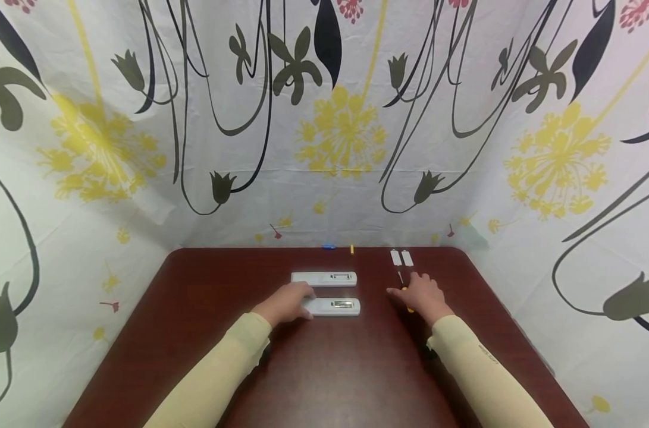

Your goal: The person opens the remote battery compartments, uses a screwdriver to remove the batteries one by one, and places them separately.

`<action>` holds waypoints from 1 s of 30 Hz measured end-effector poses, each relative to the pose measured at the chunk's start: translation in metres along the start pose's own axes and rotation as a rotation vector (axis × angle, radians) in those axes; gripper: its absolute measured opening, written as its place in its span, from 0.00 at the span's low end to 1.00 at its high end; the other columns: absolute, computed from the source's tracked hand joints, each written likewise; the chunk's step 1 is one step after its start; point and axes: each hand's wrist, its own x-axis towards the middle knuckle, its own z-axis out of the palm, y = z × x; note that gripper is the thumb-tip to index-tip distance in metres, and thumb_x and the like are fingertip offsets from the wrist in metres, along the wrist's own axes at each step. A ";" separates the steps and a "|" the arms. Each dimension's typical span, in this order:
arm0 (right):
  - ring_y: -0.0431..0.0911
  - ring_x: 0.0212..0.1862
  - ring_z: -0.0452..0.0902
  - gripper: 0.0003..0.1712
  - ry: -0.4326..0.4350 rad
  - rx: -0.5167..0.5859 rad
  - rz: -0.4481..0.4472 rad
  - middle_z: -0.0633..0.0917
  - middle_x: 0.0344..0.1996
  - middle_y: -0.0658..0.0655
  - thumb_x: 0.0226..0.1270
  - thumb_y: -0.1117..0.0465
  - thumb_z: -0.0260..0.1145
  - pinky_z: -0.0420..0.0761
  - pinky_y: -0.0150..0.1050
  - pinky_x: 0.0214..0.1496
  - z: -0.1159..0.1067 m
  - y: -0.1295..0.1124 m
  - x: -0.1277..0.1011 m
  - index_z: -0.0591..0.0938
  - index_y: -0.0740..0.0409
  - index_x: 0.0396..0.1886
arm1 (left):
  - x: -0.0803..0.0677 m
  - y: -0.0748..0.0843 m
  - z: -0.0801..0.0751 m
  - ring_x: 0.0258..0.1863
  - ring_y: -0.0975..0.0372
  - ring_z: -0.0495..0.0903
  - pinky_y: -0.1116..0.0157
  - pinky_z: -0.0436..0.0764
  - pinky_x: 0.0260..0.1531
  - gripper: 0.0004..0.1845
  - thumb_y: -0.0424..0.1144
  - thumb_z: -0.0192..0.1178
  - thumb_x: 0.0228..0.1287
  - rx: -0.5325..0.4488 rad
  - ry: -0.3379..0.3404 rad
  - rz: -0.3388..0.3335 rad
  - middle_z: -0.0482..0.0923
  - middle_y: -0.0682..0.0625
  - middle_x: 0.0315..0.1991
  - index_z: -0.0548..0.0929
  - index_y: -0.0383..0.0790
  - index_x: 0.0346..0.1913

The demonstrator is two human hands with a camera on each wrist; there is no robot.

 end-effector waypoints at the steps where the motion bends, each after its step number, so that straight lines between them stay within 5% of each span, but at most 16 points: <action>1: 0.75 0.63 0.72 0.59 0.001 -0.002 0.001 0.75 0.63 0.80 0.68 0.26 0.72 0.78 0.74 0.63 0.000 -0.001 0.000 0.72 0.75 0.72 | 0.000 0.000 0.000 0.64 0.51 0.82 0.52 0.79 0.69 0.24 0.41 0.83 0.65 -0.002 0.003 0.002 0.86 0.45 0.59 0.88 0.38 0.60; 15: 0.75 0.62 0.73 0.48 -0.002 -0.009 0.004 0.76 0.59 0.80 0.73 0.36 0.74 0.79 0.73 0.61 0.003 -0.004 0.003 0.75 0.77 0.66 | -0.003 0.003 -0.003 0.63 0.53 0.82 0.52 0.79 0.69 0.22 0.41 0.82 0.66 0.004 -0.012 -0.034 0.86 0.46 0.58 0.88 0.40 0.60; 24: 0.69 0.52 0.76 0.34 -0.001 0.000 0.027 0.77 0.50 0.76 0.74 0.43 0.73 0.82 0.68 0.54 0.005 -0.005 0.009 0.80 0.74 0.52 | -0.003 0.003 -0.001 0.61 0.54 0.82 0.53 0.80 0.68 0.22 0.42 0.82 0.67 0.007 -0.006 -0.046 0.86 0.48 0.58 0.88 0.41 0.60; 30: 0.71 0.56 0.76 0.33 -0.008 -0.003 0.037 0.77 0.54 0.78 0.76 0.46 0.71 0.82 0.67 0.55 0.006 -0.005 0.013 0.80 0.75 0.55 | -0.003 0.003 -0.001 0.61 0.54 0.82 0.52 0.80 0.68 0.22 0.41 0.82 0.66 -0.001 -0.005 -0.037 0.86 0.47 0.57 0.88 0.40 0.59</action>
